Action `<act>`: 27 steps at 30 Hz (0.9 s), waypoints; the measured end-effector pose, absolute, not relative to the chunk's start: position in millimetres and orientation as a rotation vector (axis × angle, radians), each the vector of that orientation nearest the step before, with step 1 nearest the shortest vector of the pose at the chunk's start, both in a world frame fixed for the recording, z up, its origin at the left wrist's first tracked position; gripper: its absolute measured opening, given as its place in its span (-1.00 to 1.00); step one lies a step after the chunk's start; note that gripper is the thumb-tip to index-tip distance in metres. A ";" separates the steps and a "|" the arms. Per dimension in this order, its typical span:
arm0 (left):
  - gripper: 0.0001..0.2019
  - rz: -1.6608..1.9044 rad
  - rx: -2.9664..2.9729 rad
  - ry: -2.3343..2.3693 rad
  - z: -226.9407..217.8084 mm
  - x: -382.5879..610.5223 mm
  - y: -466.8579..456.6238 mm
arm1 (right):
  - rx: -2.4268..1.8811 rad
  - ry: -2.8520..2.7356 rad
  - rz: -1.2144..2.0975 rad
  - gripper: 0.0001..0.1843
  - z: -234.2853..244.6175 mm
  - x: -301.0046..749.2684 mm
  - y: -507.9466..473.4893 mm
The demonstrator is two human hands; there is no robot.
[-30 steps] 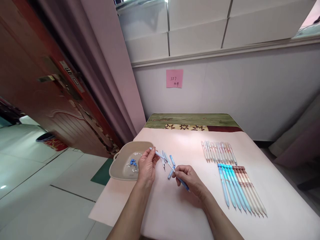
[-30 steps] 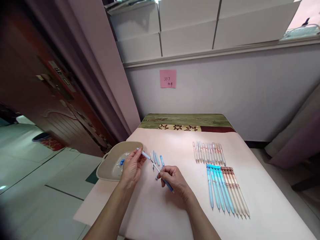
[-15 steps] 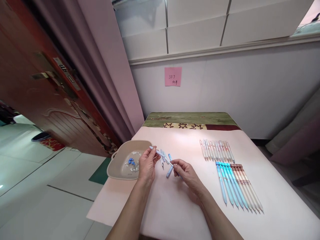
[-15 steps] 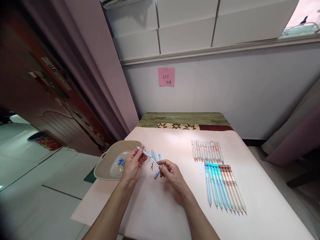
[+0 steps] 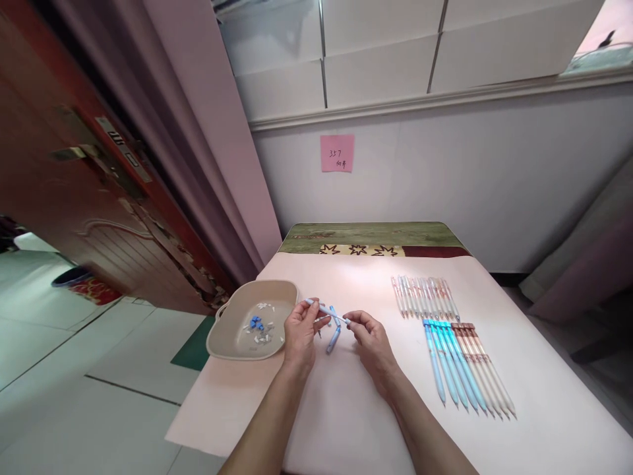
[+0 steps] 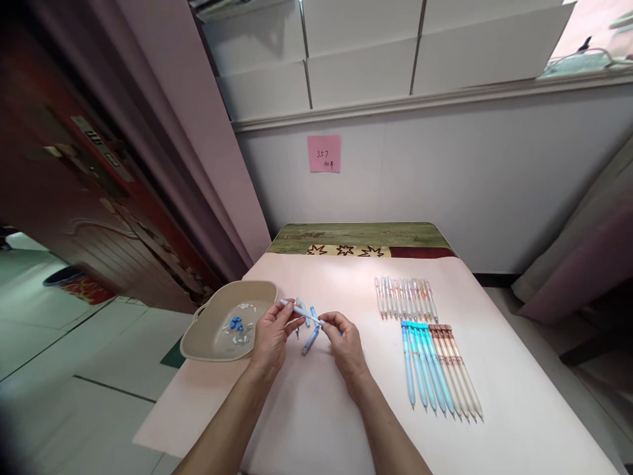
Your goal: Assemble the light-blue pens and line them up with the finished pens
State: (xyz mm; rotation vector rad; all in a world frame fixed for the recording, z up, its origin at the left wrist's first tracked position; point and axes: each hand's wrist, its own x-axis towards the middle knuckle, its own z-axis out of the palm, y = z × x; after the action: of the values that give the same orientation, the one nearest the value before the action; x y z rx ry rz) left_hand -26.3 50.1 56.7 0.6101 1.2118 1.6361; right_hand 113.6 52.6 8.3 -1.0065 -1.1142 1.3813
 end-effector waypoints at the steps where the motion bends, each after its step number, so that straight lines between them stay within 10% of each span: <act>1: -0.69 1.624 0.607 1.205 55.5 -23.3 49.3 | -0.993 -1.089 1.370 -0.81 6.2 112.9 53.2; 27: -0.67 1.589 0.571 1.135 51.7 -7.7 47.3 | -1.055 -1.158 1.312 -0.65 17.5 116.6 53.0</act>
State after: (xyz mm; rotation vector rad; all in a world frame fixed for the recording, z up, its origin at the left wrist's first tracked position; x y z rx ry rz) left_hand -7.7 47.3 51.7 0.5711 1.1354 1.5894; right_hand 116.6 53.0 17.5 -1.0555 -1.1584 1.3123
